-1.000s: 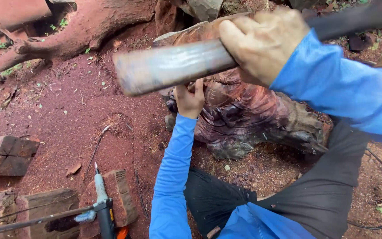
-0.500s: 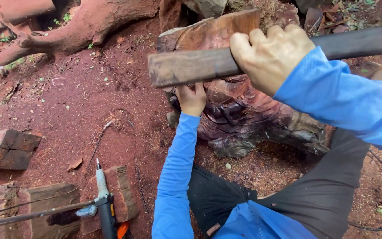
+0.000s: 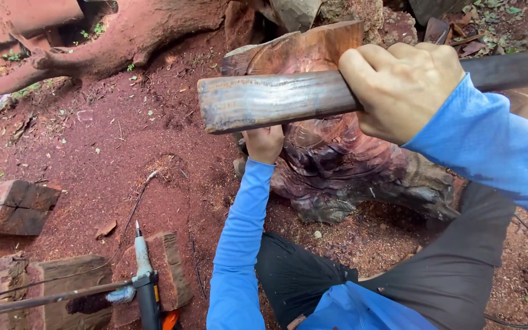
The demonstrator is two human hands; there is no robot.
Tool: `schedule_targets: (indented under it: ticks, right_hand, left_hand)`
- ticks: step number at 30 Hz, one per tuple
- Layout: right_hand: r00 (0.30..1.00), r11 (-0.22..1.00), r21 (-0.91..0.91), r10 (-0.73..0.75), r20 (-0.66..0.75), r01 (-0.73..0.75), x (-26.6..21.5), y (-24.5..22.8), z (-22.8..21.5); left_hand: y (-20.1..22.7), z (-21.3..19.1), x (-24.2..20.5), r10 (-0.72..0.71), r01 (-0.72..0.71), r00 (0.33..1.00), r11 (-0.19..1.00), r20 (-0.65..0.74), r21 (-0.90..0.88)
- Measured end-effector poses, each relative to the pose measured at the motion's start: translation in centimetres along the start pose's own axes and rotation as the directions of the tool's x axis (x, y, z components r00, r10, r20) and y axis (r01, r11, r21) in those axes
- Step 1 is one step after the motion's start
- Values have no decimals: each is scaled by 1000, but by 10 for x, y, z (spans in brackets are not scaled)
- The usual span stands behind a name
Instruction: Carving intricate details into a large wooden sculpture using a hand chisel and a wooden mallet.
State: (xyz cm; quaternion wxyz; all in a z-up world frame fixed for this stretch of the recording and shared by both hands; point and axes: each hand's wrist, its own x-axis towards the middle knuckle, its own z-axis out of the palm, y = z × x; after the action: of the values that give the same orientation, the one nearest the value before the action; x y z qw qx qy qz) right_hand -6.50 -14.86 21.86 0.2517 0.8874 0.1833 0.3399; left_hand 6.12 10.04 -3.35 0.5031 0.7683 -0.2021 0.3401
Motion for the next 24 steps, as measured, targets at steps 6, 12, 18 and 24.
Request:
schedule_targets:
  ticks: [6, 12, 18, 24]
  right_hand:
    - [1000, 996, 87, -12, -7, 12, 14, -11, -4]
    - [990, 985, -162, -85, -111, 66, 39, -22, -6]
    - [990, 984, -171, -63, -127, 41, 51, -33, -10]
    - [996, 993, -100, -63, -65, 56, 48, -42, -12]
  left_hand:
    - [-13, 8, -12, 159, -144, 985, 973, -72, 182]
    - [-5, 1, -9, 1, 16, 995, 986, -101, 163]
    - [5, -3, -4, -139, 155, 984, 976, -110, 155]
    - [-12, 1, -14, -21, 54, 988, 976, -152, 213]
